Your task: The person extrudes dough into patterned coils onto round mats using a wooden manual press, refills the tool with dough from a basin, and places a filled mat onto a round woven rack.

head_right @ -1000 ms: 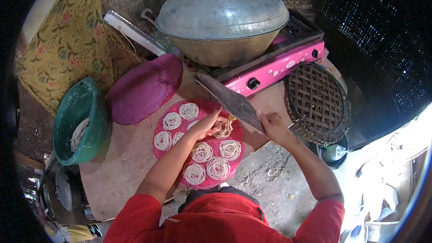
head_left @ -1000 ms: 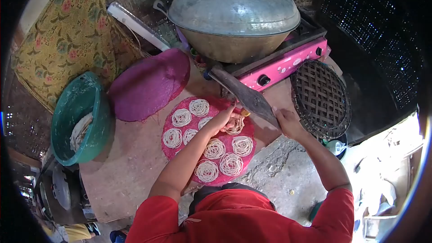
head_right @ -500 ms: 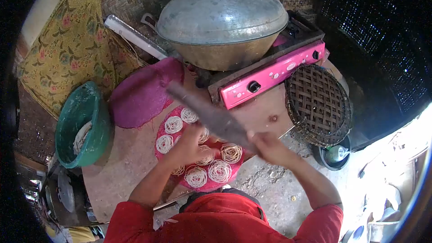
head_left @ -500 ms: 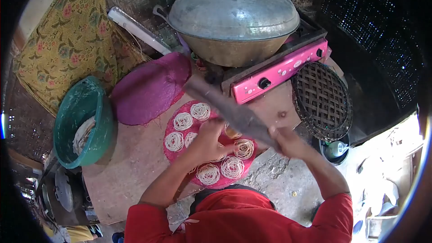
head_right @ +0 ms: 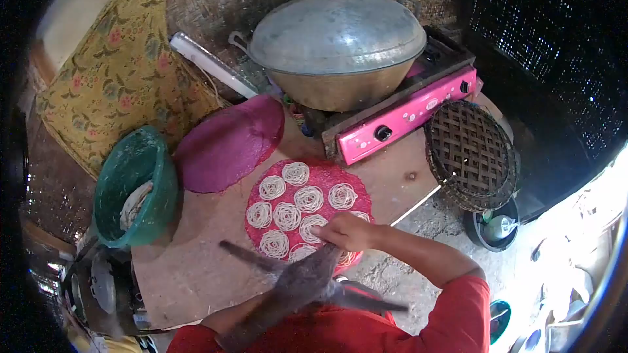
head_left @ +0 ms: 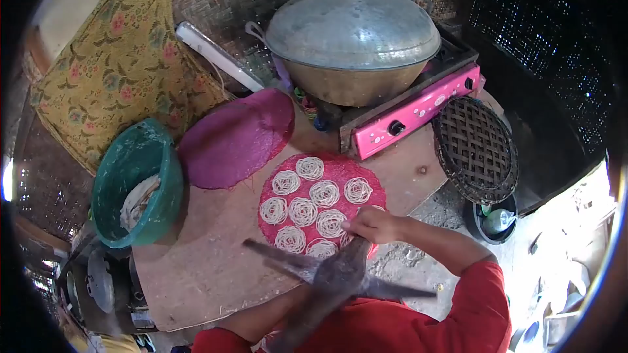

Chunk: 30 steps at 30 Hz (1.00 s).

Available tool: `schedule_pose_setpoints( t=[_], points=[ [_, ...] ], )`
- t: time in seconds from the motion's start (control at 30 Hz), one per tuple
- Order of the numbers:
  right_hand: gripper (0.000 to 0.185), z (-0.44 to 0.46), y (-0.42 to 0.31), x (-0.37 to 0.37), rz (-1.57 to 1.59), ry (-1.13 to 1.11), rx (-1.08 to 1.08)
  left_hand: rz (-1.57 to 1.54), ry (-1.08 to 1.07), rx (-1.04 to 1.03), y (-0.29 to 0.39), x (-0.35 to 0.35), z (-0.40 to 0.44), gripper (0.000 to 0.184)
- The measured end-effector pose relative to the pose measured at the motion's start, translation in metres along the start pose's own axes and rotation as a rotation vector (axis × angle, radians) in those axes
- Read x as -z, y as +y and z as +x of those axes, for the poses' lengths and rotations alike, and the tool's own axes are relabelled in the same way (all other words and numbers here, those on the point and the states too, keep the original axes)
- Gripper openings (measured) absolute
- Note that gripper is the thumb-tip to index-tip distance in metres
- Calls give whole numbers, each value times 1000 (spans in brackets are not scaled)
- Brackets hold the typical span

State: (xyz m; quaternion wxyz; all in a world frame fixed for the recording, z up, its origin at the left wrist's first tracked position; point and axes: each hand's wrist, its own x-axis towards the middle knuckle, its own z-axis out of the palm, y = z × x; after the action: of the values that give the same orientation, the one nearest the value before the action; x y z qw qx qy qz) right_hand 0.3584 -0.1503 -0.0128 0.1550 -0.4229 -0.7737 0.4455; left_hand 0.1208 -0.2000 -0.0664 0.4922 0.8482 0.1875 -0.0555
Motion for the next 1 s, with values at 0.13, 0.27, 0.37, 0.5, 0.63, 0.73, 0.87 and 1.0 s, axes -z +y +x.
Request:
schedule_pose_setpoints(
  t=[0.13, 0.27, 0.37, 0.5, 0.63, 0.73, 0.87, 1.0],
  points=[
    [34, 45, -57, -8, 3, 278, 663, -35, 17, 5, 0, 22, -22, 33],
    [51, 59, -187, -21, -74, 149, 1210, -24, 225, -7, 15, 63, -58, 33],
    [51, 76, -223, -28, -249, -169, 1098, 7, 415, -18, 21, 88, -95, 33],
    [49, 115, -252, -30, -111, -17, 674, 98, 601, 31, 15, 95, -147, 33],
    [34, 155, -263, -20, -90, 384, 676, 795, 480, 530, 13, 94, -206, 33],
    [23, 160, -291, 9, 324, 563, 512, 173, 1274, 123, -74, 42, -265, 27],
    [17, 219, -312, 10, 1081, 730, 751, -572, 1692, 120, -26, 69, -321, 26],
    [22, 329, -317, -59, 1556, 752, 678, -528, 2039, -593, -1, 104, -339, 31]
  ],
)
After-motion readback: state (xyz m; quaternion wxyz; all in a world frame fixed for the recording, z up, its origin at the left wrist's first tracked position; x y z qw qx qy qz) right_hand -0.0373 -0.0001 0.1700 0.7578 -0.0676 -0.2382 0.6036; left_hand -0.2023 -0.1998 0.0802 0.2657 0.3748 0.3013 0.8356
